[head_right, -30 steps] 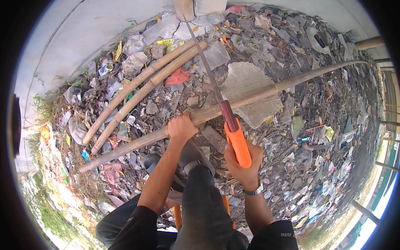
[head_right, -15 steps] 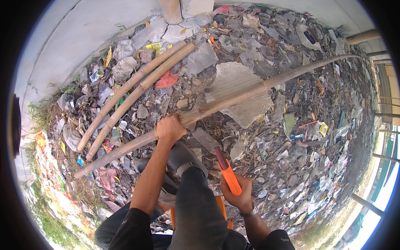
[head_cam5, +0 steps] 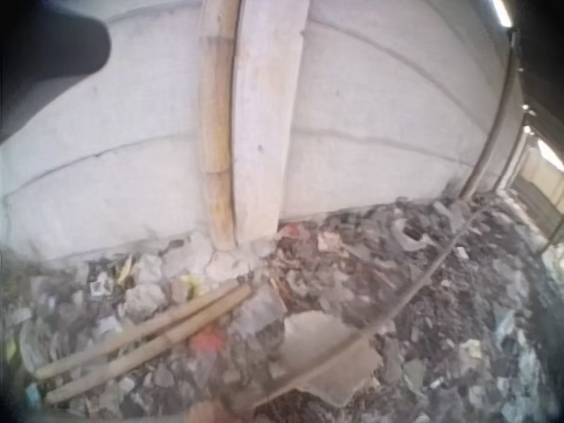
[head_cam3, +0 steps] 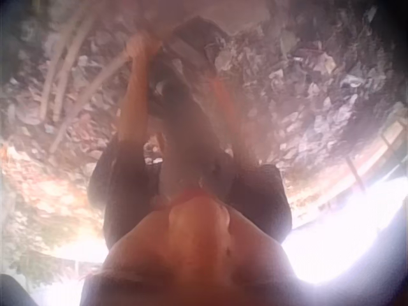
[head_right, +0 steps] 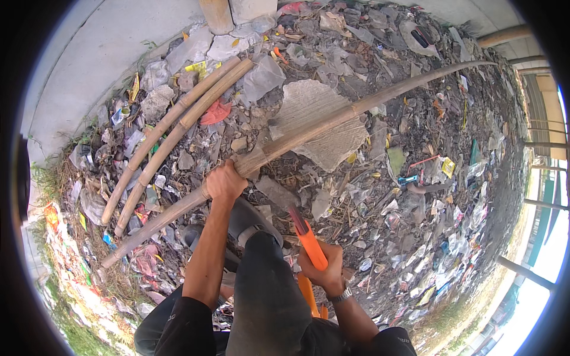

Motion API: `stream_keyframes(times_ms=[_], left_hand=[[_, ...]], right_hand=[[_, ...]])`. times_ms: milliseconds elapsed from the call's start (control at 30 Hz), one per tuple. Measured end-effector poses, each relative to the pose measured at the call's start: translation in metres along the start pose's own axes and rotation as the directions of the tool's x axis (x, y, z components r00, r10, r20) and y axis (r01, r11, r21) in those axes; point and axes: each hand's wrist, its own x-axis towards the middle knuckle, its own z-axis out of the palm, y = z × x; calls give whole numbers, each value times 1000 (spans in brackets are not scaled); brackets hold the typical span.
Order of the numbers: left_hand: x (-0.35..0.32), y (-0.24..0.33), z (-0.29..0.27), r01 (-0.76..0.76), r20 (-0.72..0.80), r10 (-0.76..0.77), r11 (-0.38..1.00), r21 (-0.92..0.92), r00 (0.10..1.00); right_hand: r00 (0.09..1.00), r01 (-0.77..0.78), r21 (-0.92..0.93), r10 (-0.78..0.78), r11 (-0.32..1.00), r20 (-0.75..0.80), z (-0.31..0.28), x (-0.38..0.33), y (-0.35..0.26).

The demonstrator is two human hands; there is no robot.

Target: The person sits on a small stool in a cluttered area and uses a hand saw to cut a long bamboo pole. They hold the pole steady with their left hand and saw through it with their right hand, eventually separating a section of the bamboo.

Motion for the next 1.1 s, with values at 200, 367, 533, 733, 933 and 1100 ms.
stream_keyframes(times_ms=[200, 367, 533, 733, 933, 1100], left_hand=[[26, -4, -5, -20, -53, 20, 1000, -7, 998], [21, -17, 12, -40, -97, 36, 999, -37, 995], [25, -6, -11, -28, 26, 28, 1000, -10, 999], [54, -24, -31, -78, 211, 83, 996, -30, 974], [61, -23, -42, -109, 292, 124, 992, -68, 948], [54, -22, -38, -111, 219, 115, 993, -32, 969]], right_hand=[[993, 108, 166, -99, 980, -65, 19, 73, 23], [994, 110, 127, -109, 986, -20, 8, 55, -34], [930, 343, 45, -333, 938, -158, -17, 45, -75], [957, 264, -39, -266, 964, -111, -23, 48, -66], [989, 147, -63, -149, 987, -17, -16, 36, -29], [993, 118, -22, -118, 993, 6, -5, 26, -27]])
